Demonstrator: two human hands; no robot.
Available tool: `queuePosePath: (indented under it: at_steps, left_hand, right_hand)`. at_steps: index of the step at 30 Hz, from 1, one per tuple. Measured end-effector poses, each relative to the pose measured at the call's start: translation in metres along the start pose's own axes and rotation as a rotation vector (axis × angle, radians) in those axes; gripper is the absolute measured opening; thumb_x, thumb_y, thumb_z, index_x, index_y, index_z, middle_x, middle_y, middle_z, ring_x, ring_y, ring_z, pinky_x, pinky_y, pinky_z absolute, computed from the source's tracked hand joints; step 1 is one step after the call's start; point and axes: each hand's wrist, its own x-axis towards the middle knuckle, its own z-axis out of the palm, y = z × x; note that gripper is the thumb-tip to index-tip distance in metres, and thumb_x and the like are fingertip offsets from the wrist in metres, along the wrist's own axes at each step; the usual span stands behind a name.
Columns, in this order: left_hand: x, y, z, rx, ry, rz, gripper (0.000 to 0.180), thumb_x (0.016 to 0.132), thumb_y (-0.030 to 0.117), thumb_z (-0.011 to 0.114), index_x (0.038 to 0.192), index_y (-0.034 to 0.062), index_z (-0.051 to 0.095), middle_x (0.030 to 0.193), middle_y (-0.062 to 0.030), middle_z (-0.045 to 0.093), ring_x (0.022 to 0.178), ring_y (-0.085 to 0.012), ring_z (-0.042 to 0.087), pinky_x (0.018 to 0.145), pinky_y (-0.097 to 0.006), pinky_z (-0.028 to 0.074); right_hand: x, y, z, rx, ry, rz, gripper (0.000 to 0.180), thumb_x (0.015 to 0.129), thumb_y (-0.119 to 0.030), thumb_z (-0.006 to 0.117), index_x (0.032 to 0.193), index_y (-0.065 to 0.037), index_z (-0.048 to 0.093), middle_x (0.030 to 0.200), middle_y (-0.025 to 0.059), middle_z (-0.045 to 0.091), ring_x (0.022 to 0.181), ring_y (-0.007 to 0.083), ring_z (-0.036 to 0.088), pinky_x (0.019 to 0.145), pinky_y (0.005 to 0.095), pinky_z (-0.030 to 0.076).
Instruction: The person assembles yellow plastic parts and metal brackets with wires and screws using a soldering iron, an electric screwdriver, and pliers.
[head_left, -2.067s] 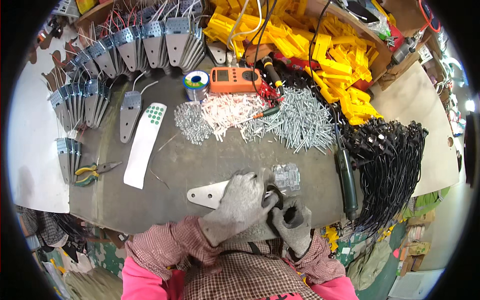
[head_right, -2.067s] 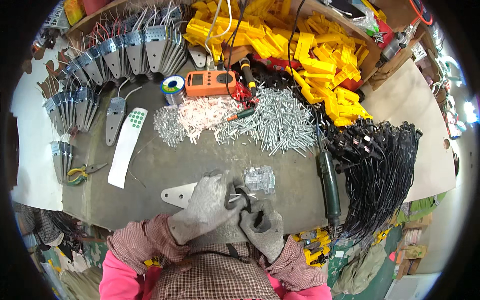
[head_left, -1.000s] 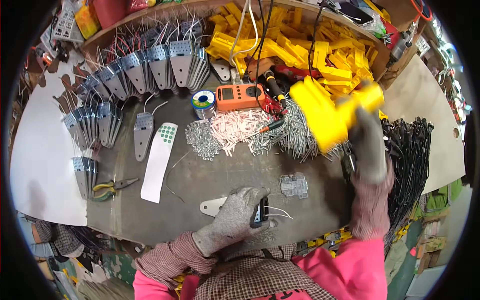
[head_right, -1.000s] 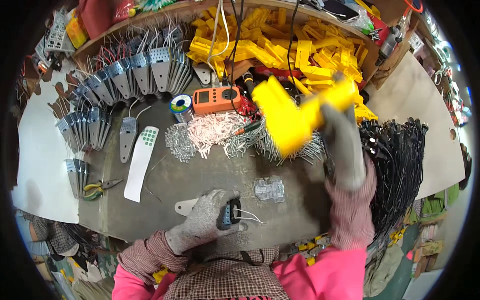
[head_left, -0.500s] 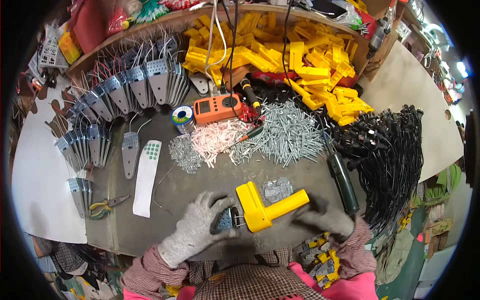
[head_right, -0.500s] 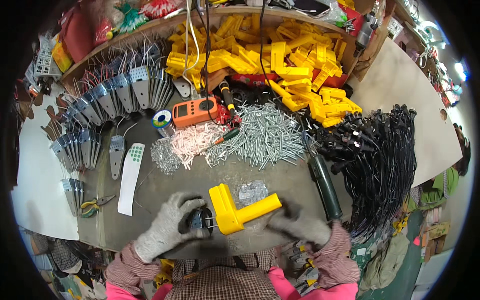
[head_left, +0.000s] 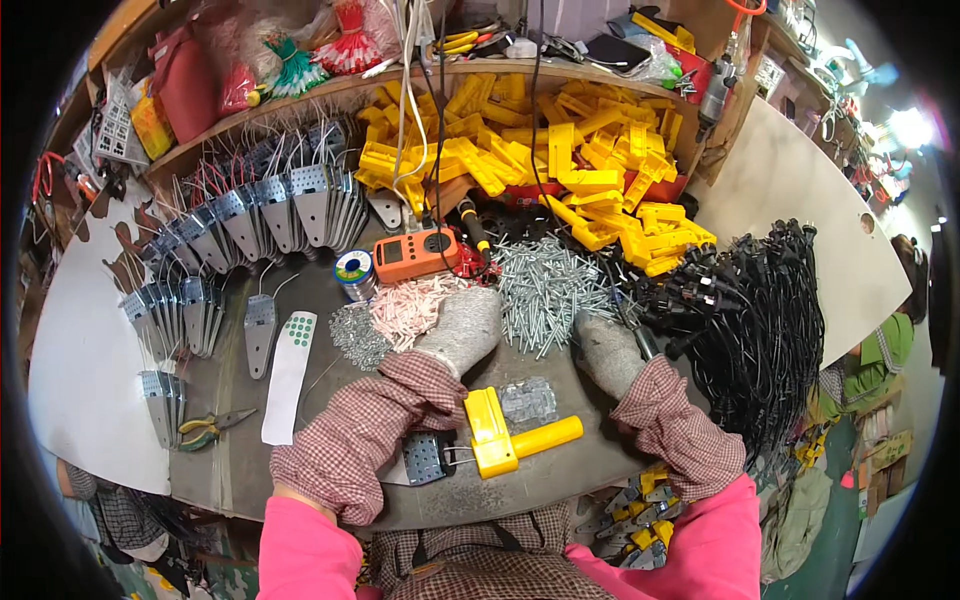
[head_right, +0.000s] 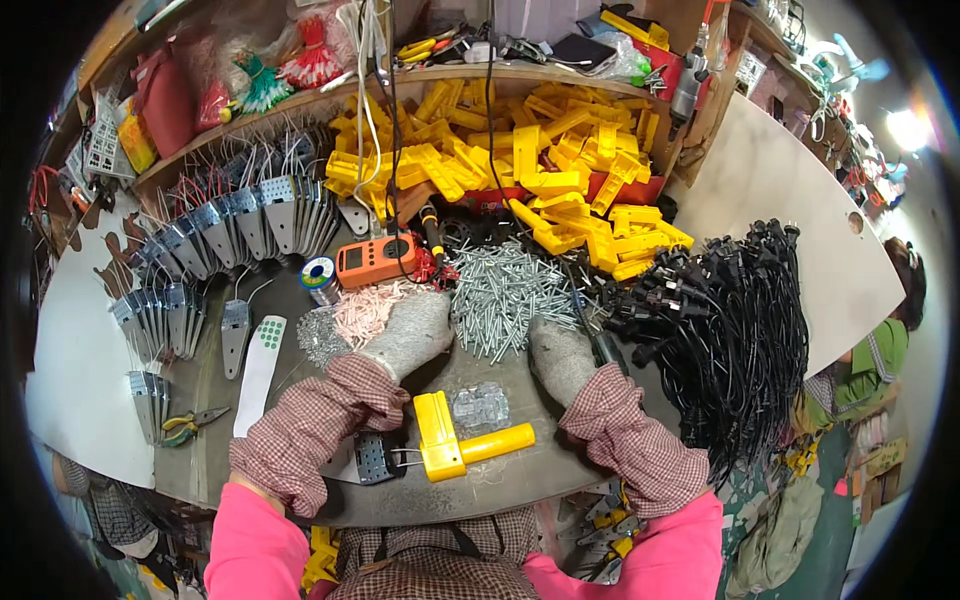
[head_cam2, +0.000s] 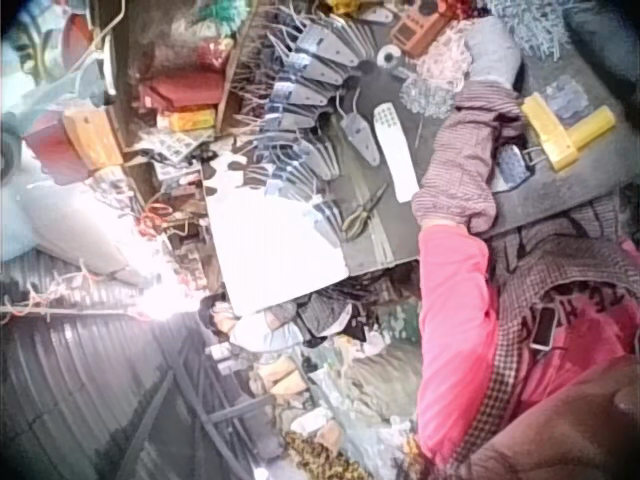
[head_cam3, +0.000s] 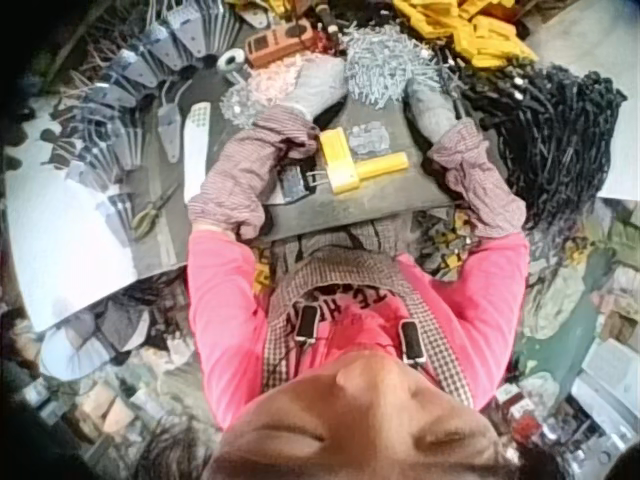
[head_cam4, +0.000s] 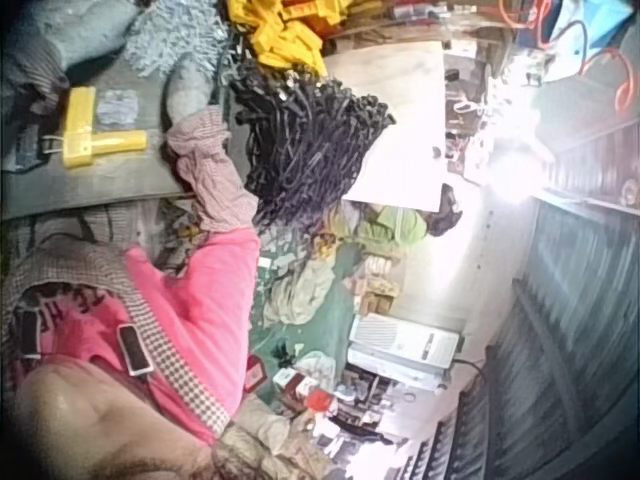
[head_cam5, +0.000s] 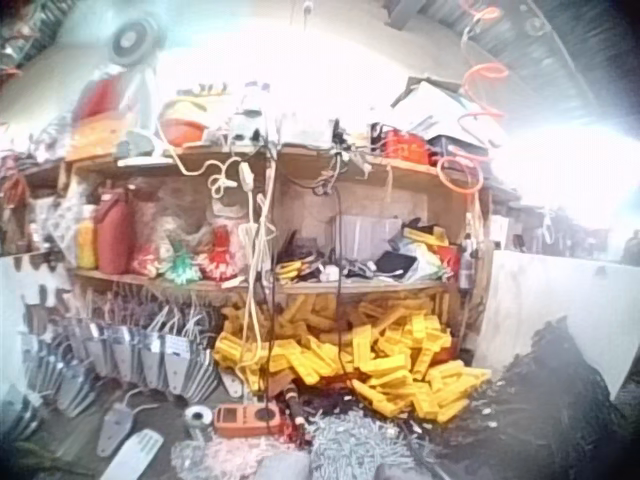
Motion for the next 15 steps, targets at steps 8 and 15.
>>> queuePosePath:
  at_steps: [8, 15]
  left_hand:
    - [-0.039, 0.009, -0.038, -0.08, 0.218, 0.299, 0.02, 0.077, 0.01, 0.067, 0.095, 0.0026, 0.064, 0.09, -0.0197, 0.063, 0.091, -0.0366, 0.062, 0.082, -0.046, 0.052]
    - [-0.058, 0.044, 0.008, -0.155, -0.158, 0.589, 0.021, 0.078, 0.01, 0.068, 0.095, 0.0, 0.065, 0.097, -0.0185, 0.062, 0.093, -0.0361, 0.063, 0.081, -0.045, 0.053]
  right_hand:
    - [-0.065, 0.009, 0.027, 0.513, 0.263, -0.09, 0.018, 0.09, -0.012, 0.066, 0.104, -0.001, 0.063, 0.091, 0.0187, 0.064, 0.088, 0.0377, 0.064, 0.08, 0.0405, 0.052]
    - [-0.1, -0.052, 0.021, 0.685, 0.14, -0.622, 0.017, 0.085, -0.012, 0.069, 0.102, -0.009, 0.067, 0.091, 0.0116, 0.063, 0.086, 0.0326, 0.061, 0.077, 0.043, 0.049]
